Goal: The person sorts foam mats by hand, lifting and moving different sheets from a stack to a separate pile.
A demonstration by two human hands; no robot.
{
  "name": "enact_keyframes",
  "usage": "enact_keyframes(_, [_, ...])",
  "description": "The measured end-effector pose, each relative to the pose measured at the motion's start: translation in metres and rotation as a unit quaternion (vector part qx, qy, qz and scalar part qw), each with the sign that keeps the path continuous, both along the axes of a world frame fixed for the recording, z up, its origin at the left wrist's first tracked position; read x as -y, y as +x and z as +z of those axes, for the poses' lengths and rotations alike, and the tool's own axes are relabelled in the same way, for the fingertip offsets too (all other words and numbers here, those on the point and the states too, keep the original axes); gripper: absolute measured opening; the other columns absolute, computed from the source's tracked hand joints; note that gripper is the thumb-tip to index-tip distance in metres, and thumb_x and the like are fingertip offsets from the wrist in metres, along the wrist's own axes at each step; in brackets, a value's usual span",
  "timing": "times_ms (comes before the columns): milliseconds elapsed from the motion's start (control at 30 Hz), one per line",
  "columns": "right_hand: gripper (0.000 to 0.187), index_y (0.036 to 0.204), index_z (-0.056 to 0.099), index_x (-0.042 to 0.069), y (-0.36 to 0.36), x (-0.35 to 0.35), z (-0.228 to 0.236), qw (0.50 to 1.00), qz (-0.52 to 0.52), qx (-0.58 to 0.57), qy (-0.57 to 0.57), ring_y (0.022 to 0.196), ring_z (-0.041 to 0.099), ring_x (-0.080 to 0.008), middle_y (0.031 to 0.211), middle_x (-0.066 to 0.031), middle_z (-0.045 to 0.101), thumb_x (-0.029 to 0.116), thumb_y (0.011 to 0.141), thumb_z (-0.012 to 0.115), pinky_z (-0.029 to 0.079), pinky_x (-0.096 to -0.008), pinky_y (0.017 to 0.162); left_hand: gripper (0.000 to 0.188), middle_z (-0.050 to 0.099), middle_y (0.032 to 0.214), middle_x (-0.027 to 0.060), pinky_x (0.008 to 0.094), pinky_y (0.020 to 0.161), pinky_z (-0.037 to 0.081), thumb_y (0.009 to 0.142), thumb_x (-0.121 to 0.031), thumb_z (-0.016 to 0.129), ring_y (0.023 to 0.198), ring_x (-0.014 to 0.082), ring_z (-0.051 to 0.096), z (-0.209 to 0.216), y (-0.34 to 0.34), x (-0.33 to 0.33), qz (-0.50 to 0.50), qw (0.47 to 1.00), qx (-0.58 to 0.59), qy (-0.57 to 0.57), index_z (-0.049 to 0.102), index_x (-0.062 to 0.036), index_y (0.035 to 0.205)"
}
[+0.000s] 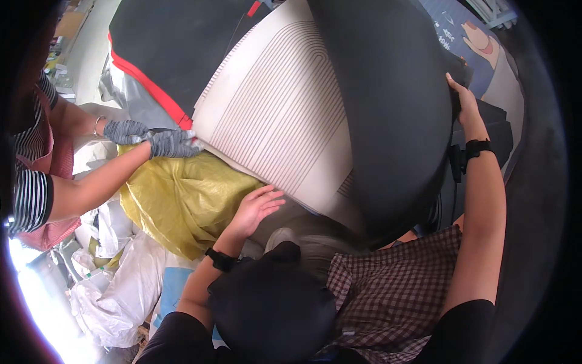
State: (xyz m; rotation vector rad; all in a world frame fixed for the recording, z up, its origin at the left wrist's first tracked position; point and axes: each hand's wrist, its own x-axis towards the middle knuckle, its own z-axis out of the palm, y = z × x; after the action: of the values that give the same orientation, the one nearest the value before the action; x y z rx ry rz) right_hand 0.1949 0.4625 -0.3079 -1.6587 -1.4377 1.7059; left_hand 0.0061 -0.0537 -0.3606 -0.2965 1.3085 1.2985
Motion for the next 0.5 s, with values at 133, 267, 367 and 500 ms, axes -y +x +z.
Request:
enact_keyframes(133, [0.046,0.106,0.057,0.001,0.001,0.002,-0.001,1.0,0.002,0.021,0.003,0.084,0.058,-0.0176,0.097,-0.007,0.06,0.032,0.075,0.069,0.045,-0.0282,0.075,0.058,0.049,0.119,0.0156,0.0347,0.089,0.042,0.085,-0.012,0.054,0.104,0.0233,0.053,-0.004,0.003,-0.005,0.045,0.999,0.015,0.023,0.025,0.0029,0.133])
enact_keyframes(267, [0.047,0.107,0.057,0.001,-0.001,0.011,0.001,0.999,0.01,0.031,0.004,0.086,0.058,-0.0178,0.098,-0.0073,0.06,0.033,0.075,0.069,0.045,-0.0282,0.077,0.063,0.049,0.108,0.0076,0.0343,0.087,0.041,0.08,-0.002,0.054,0.098,0.0197,0.052,-0.031,-0.017,-0.002,0.155,0.984,-0.069,-0.046,0.024,0.0003,0.135])
enact_keyframes(367, [0.047,0.106,0.058,0.0,-0.001,0.016,0.002,0.999,0.02,0.037,0.034,0.086,0.058,-0.0177,0.099,-0.0072,0.06,0.034,0.076,0.068,0.045,-0.0282,0.078,0.068,0.047,0.104,0.0061,0.0327,0.089,0.038,0.078,0.0,0.054,0.102,0.0166,0.048,-0.035,-0.037,-0.003,0.22,0.964,-0.139,-0.047,0.022,0.0005,0.137])
enact_keyframes(500, [0.046,0.105,0.058,0.001,0.0,0.016,-0.003,0.999,0.006,0.035,0.026,0.086,0.057,-0.0173,0.099,-0.0069,0.06,0.034,0.076,0.068,0.045,-0.0281,0.078,0.066,0.045,0.111,0.0094,0.0351,0.093,0.036,0.077,0.002,0.054,0.103,0.019,0.048,-0.03,-0.048,-0.007,0.225,0.965,-0.134,-0.024,0.023,0.0047,0.135])
